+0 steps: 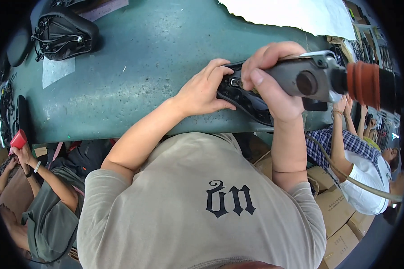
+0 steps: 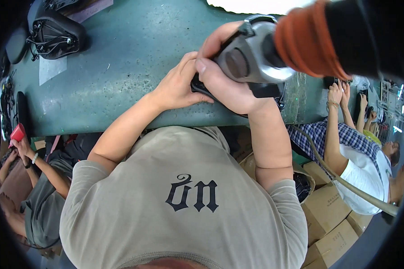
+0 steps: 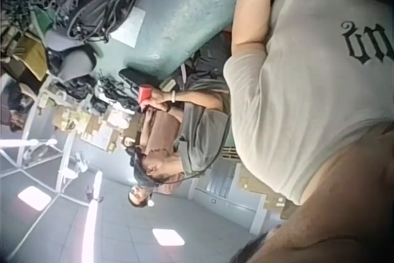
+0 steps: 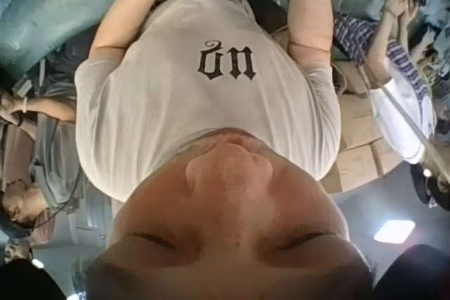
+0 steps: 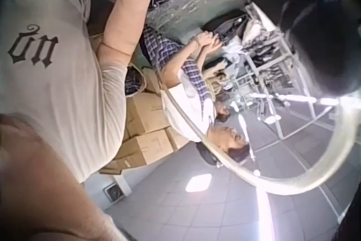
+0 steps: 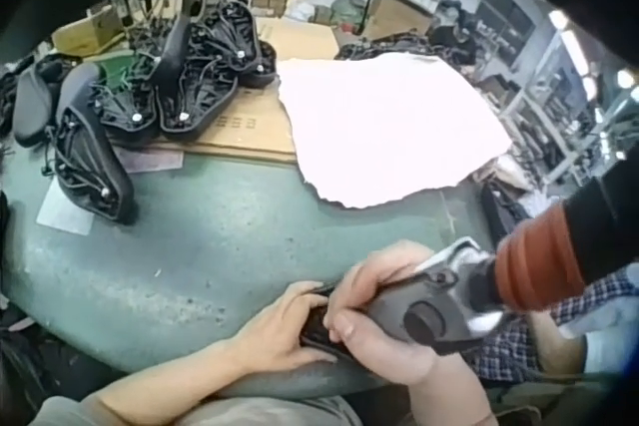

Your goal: The recorder is assembling bicycle seats at a factory workbench by aligning components and using a pneumatic screwdriver to fasten them.

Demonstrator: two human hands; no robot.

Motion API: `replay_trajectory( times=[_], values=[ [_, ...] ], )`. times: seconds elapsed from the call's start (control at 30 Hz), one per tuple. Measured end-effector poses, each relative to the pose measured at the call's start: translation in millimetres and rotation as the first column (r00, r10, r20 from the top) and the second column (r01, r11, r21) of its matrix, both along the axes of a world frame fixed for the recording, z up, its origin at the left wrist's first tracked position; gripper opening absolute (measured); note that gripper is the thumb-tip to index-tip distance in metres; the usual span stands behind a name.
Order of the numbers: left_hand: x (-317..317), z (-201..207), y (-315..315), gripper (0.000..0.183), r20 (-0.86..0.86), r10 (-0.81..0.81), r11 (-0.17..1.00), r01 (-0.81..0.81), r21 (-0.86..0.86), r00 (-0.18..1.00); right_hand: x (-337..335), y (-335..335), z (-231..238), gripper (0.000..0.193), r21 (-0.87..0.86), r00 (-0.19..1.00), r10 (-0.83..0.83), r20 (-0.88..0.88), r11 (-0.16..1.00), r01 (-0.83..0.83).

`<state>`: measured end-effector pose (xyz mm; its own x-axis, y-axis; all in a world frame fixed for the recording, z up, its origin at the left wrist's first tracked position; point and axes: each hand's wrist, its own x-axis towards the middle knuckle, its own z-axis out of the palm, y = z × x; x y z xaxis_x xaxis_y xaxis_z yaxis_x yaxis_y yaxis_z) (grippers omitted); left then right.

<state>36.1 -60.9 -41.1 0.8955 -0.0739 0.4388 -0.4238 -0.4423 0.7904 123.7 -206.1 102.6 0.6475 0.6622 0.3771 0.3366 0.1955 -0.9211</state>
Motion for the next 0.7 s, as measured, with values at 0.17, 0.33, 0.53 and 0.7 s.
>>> replay_trajectory(
  times=[0.17, 0.33, 0.53, 0.7],
  values=[
    [4.2, 7.6, 1.9, 0.086, -0.013, -0.047, 0.999, 0.047, -0.001, 0.999, -6.8, 0.6, 12.4, 0.021, 0.015, 0.997, -0.067, -0.03, 0.998, 0.068],
    [-10.6, 19.6, 35.7, 0.085, -0.124, 0.005, 0.996, 0.006, 0.089, 0.992, -8.0, -41.6, 36.4, 0.046, 0.189, 0.998, -0.028, 0.05, 0.982, 0.019],
    [-39.6, 66.7, 91.4, 0.09, -0.166, 0.147, 0.933, -0.081, 0.35, 0.975, -28.8, -113.8, 66.9, 0.046, 0.323, 0.996, -0.03, 0.079, 0.946, 0.003],
    [3.8, 86.4, 34.8, 0.074, 0.025, 0.081, 0.885, -0.084, 0.457, 0.996, -41.4, -87.0, 46.7, 0.037, 0.264, 0.99, -0.106, 0.093, 0.961, 0.078]
  ],
)
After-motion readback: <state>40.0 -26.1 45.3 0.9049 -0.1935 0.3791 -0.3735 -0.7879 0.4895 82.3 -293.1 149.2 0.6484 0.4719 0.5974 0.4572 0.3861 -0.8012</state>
